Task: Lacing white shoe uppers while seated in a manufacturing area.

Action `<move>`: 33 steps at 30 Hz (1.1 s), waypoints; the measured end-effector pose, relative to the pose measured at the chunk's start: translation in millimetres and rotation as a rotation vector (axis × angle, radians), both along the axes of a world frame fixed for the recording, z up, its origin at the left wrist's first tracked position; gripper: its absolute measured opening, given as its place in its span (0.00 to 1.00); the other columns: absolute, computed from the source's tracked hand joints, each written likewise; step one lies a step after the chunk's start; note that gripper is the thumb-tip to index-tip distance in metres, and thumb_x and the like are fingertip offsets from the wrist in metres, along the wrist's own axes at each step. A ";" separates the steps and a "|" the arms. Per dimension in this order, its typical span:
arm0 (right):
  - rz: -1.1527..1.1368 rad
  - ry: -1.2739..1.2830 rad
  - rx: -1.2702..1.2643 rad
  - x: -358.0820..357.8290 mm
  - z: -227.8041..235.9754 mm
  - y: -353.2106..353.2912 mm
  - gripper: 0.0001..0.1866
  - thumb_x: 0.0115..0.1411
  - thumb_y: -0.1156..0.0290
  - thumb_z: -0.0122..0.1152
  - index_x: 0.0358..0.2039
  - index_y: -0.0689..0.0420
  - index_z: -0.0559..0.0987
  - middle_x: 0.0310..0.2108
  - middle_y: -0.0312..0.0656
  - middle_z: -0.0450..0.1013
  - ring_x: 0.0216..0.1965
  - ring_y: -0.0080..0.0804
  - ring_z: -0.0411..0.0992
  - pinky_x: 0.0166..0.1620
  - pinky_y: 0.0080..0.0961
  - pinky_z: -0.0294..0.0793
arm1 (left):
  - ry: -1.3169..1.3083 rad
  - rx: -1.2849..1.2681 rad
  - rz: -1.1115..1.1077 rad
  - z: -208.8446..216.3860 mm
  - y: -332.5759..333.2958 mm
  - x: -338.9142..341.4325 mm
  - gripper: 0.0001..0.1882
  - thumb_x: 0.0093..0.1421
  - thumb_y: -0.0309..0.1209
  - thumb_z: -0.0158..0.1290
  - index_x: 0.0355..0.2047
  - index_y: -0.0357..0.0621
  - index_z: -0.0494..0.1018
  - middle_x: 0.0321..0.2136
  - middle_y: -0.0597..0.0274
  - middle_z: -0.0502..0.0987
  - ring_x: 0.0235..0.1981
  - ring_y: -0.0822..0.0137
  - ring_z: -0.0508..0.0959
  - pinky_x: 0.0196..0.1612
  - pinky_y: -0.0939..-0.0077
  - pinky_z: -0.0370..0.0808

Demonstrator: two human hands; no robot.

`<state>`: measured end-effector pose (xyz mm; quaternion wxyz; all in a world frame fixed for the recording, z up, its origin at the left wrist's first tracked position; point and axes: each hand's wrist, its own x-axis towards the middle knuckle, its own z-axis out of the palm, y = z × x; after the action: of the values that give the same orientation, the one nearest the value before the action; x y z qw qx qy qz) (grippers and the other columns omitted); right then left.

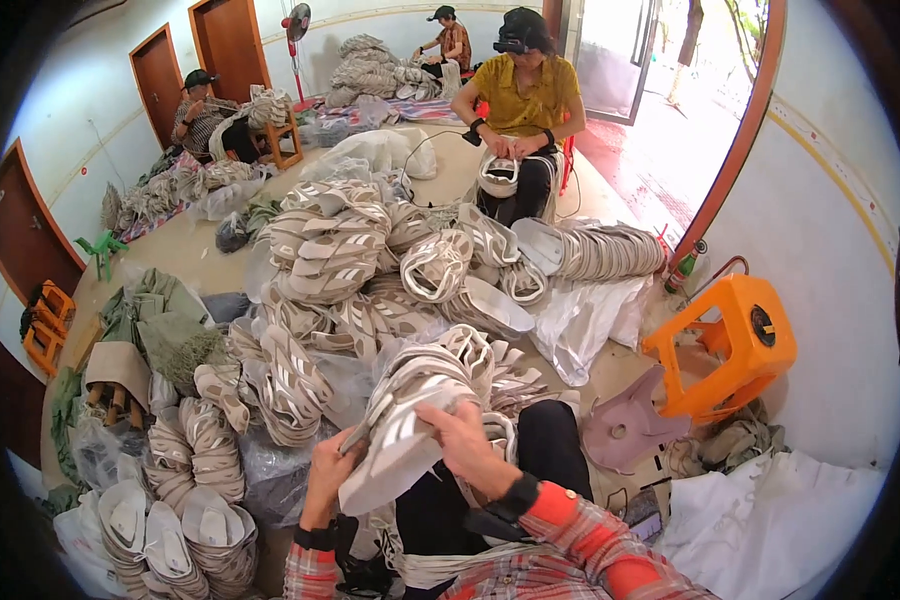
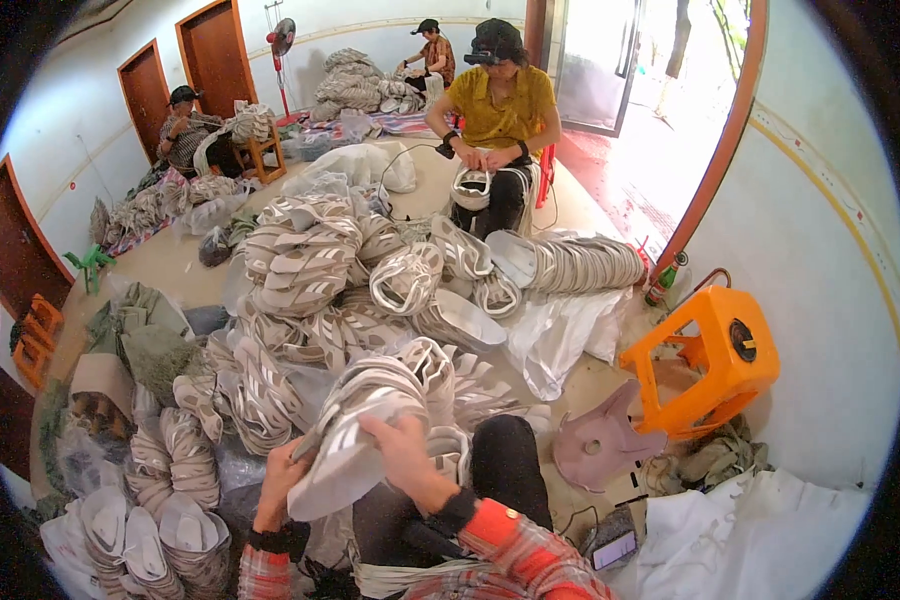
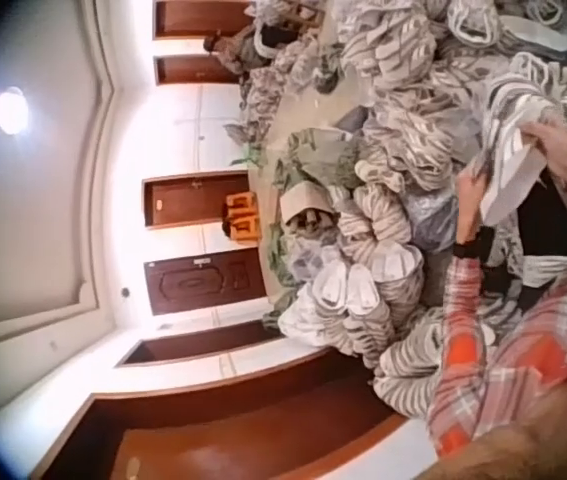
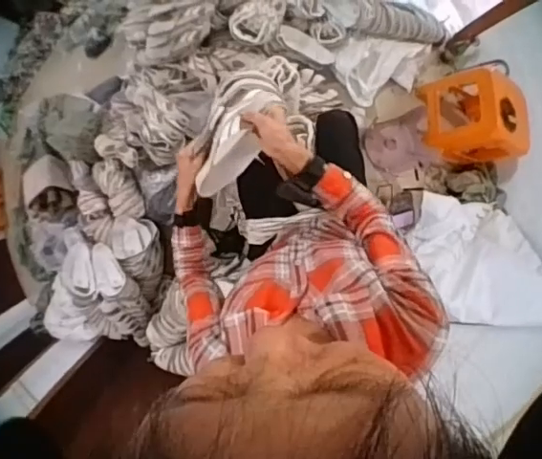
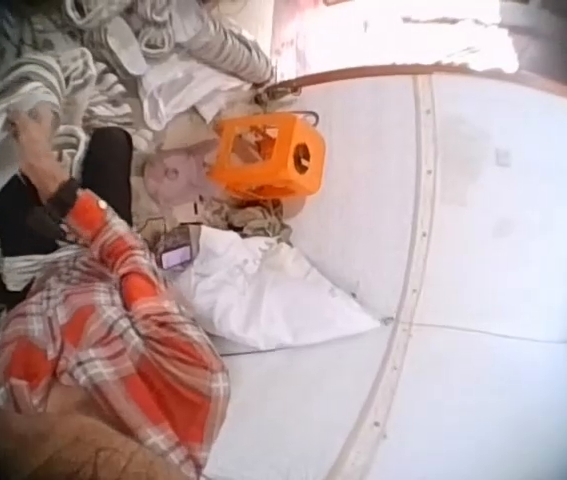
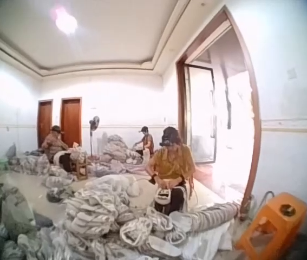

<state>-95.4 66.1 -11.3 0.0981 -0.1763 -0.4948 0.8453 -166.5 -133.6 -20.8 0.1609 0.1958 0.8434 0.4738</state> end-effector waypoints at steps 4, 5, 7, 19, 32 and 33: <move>0.082 -0.019 0.284 -50.4 -7.7 -1.3 0.23 0.56 0.54 0.57 0.32 0.68 0.75 0.26 0.39 0.71 0.28 0.24 0.65 0.31 0.24 0.66 | -0.555 0.442 -0.071 -5.0 -8.6 -2.6 0.20 0.57 0.33 0.50 0.48 0.35 0.69 0.40 0.59 0.75 0.39 0.70 0.74 0.42 0.77 0.69; 0.075 -0.029 0.284 -50.1 5.1 10.6 0.23 0.56 0.54 0.57 0.32 0.68 0.75 0.26 0.39 0.71 0.28 0.24 0.65 0.31 0.24 0.66 | -0.775 0.627 -0.057 -8.5 -8.5 -2.2 0.22 0.58 0.34 0.50 0.50 0.36 0.68 0.43 0.60 0.74 0.41 0.72 0.73 0.44 0.79 0.69; 0.577 0.003 0.667 -31.2 34.2 33.5 0.19 0.58 0.60 0.57 0.34 0.68 0.75 0.29 0.39 0.72 0.32 0.21 0.68 0.37 0.22 0.70 | -0.321 0.338 -0.156 -24.0 -12.1 -6.4 0.22 0.57 0.33 0.50 0.52 0.37 0.67 0.46 0.59 0.72 0.43 0.72 0.71 0.46 0.79 0.67; 0.218 -0.168 1.761 38.7 -76.5 92.3 0.20 0.54 0.65 0.53 0.44 0.64 0.66 0.35 0.53 0.70 0.40 0.54 0.67 0.45 0.46 0.64 | 0.401 -0.537 0.516 -44.7 45.8 -73.0 0.17 0.55 0.30 0.51 0.45 0.37 0.71 0.31 0.46 0.77 0.35 0.44 0.75 0.40 0.58 0.71; 0.873 0.120 1.603 53.7 -37.9 141.0 0.06 0.46 0.73 0.53 0.26 0.60 0.76 0.28 0.51 0.70 0.34 0.50 0.68 0.39 0.41 0.68 | 0.174 -0.159 -0.623 -46.0 130.5 52.5 0.13 0.52 0.28 0.55 0.39 0.42 0.72 0.32 0.56 0.73 0.35 0.64 0.71 0.37 0.72 0.67; 1.122 0.034 1.621 49.1 -36.9 143.7 0.07 0.45 0.73 0.55 0.26 0.60 0.77 0.28 0.51 0.71 0.34 0.50 0.69 0.39 0.41 0.69 | -0.097 0.035 -0.629 -46.8 126.8 46.0 0.13 0.52 0.30 0.57 0.39 0.42 0.72 0.29 0.59 0.72 0.30 0.67 0.71 0.33 0.76 0.67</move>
<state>-46.3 209.8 -48.3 -0.2189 0.2168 -0.9348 0.1767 -120.6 -6.9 -67.7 0.3362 0.4267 0.7247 0.4239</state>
